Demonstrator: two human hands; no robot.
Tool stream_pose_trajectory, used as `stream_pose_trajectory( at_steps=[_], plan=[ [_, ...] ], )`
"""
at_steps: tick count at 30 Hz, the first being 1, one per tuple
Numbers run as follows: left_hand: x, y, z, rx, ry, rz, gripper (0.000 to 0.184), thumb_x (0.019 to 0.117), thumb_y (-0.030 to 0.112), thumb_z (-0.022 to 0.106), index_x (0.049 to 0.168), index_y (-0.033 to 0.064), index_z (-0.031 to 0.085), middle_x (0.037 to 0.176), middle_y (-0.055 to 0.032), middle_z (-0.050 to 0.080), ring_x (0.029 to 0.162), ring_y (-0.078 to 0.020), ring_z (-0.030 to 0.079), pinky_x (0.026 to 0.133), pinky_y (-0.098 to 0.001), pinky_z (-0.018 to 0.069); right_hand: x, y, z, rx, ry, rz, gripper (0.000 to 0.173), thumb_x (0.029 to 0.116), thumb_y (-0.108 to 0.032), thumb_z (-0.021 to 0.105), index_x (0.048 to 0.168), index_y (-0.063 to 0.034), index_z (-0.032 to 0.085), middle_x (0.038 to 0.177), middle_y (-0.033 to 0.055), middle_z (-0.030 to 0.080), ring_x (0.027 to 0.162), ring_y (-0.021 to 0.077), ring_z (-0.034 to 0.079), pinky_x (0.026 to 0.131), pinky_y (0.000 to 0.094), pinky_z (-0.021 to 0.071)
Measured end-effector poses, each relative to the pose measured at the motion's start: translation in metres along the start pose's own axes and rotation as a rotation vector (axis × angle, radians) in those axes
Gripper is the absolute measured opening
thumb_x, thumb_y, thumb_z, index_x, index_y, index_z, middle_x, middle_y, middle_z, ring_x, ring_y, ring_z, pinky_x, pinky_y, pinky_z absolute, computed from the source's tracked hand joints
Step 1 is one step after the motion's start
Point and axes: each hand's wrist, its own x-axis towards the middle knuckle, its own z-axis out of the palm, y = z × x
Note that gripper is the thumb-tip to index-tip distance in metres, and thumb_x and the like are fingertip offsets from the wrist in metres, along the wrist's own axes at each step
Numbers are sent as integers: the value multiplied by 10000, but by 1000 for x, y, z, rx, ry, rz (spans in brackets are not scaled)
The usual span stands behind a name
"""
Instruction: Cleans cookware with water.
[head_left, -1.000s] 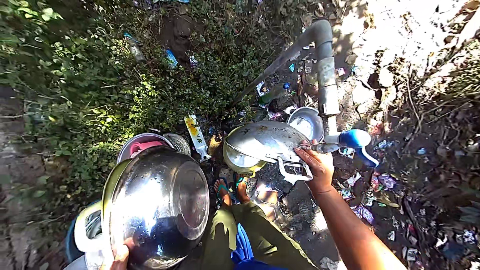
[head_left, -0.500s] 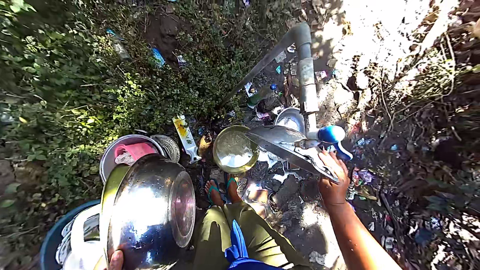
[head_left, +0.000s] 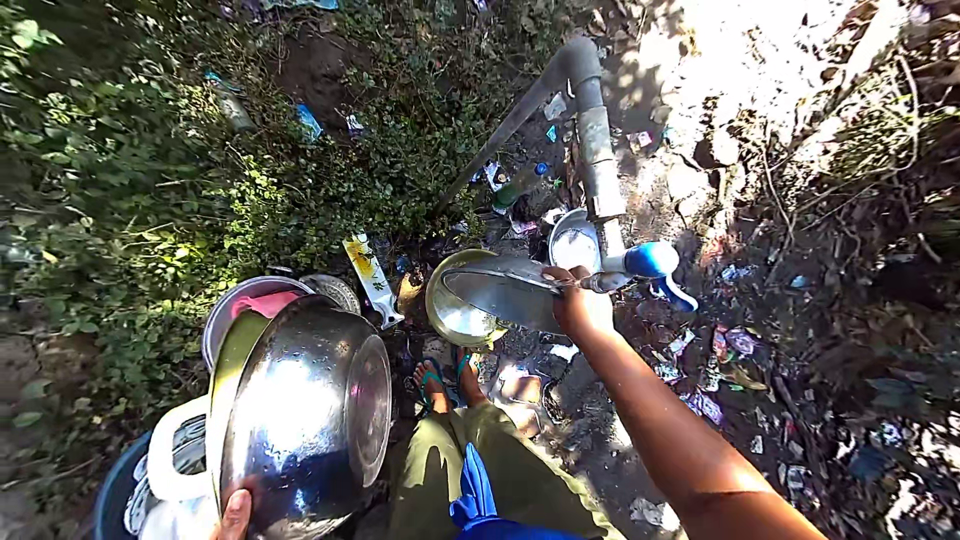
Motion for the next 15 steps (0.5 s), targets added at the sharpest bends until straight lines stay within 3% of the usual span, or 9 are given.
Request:
stream_pose_trajectory(
  at_steps=[2,4,7,10,12,15],
  plan=[
    [-1,-4,-4,-31,-12,10,135,1008,155,544,1079,61,610,901,117,688,866,23,667,847,-222,569,19,-25,-7,-87,-181,-65,566,948,-49,624,1486,-162,489,1369,284,566,1162,511,610,916,690,486],
    [-5,-3,-7,-47,-15,3,92,1012,131,539,1050,91,613,895,135,696,863,26,671,848,-225,573,27,-41,-12,-119,-191,-173,503,919,-23,647,1407,-83,544,1327,300,577,1118,522,618,862,676,505],
    [-10,-7,-8,-3,0,-22,97,1026,120,520,1053,94,609,896,157,683,866,52,665,840,-210,573,33,-51,-23,-49,-167,-210,421,883,-24,684,1290,6,582,1275,265,608,1182,463,604,910,636,509],
    [-8,-21,-8,-4,-2,-15,120,1033,126,516,1061,81,623,896,142,695,860,45,672,836,-213,577,47,-45,-29,24,-225,-123,356,903,-99,700,1229,-23,579,1052,244,680,997,444,672,819,650,520],
    [-10,-23,-5,-3,-4,-25,141,1039,133,506,1095,64,615,913,139,688,879,57,663,849,-201,570,52,-35,-28,73,-232,-149,313,889,-116,729,1154,-13,599,948,232,670,907,428,666,766,641,510],
    [-12,-22,-5,6,1,-26,149,1042,147,503,1105,62,608,926,145,676,882,77,650,849,-187,563,40,-18,-24,276,-88,-193,336,873,-142,764,1122,8,597,882,200,622,797,360,613,707,584,495]
  ],
)
